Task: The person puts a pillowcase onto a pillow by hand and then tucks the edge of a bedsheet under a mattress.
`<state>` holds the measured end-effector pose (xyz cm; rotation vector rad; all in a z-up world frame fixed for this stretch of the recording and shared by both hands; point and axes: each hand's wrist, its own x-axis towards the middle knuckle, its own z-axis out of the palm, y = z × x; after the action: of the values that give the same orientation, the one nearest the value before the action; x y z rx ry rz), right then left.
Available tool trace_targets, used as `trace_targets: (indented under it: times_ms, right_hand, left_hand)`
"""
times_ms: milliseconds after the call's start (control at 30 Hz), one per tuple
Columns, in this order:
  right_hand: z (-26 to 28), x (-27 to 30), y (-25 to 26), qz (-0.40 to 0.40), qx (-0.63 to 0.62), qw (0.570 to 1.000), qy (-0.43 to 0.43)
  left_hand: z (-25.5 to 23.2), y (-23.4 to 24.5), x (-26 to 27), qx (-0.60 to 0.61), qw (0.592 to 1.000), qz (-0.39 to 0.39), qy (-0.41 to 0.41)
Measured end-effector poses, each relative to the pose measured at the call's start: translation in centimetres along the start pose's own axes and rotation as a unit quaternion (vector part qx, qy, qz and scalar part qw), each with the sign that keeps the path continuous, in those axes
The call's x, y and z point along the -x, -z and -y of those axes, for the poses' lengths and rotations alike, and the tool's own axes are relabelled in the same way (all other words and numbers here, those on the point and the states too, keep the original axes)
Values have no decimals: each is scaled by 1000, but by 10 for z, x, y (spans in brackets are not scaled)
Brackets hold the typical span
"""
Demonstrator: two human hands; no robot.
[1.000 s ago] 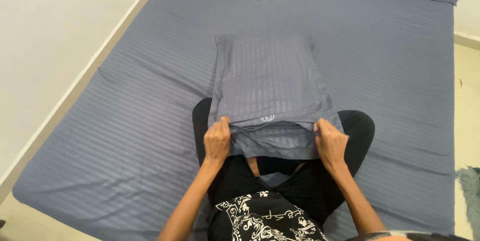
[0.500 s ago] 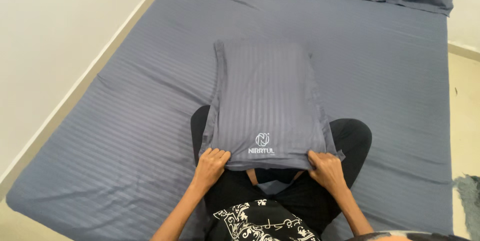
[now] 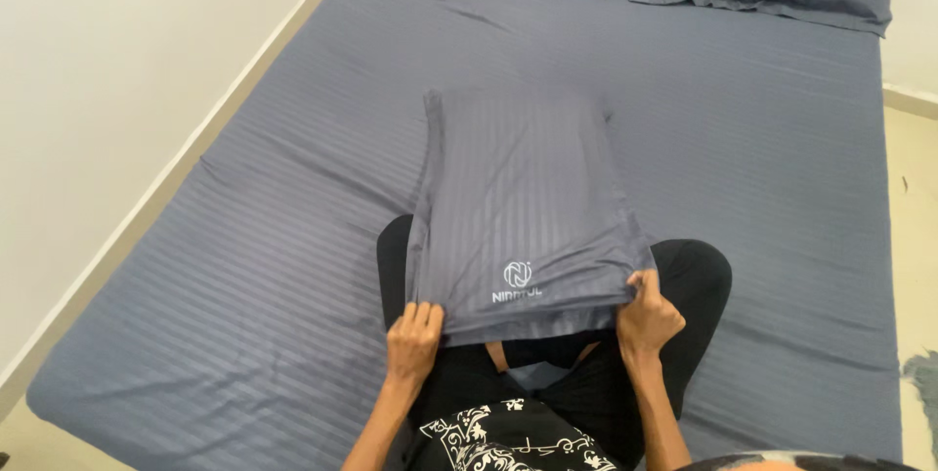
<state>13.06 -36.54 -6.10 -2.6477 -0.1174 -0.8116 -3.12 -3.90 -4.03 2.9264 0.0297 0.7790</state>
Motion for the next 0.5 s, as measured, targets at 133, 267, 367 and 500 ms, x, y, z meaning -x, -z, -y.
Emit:
trace_targets:
  times_ms: [133,267,367,500]
  right_hand:
    - [-25,31,19,60,-127,978,158]
    - [-39,31,44,190,-174,950,177]
    - [-38,24,66,279,-132,941,142]
    - [-18,16,89,189,-49,966,168]
  left_hand:
    - [13,7,20,49,993,25,-109]
    - [21,10,24,58,984,66,-154]
    - [22,12,20,49,987,67,-141]
    - [7,26,8,48,996,-30,75]
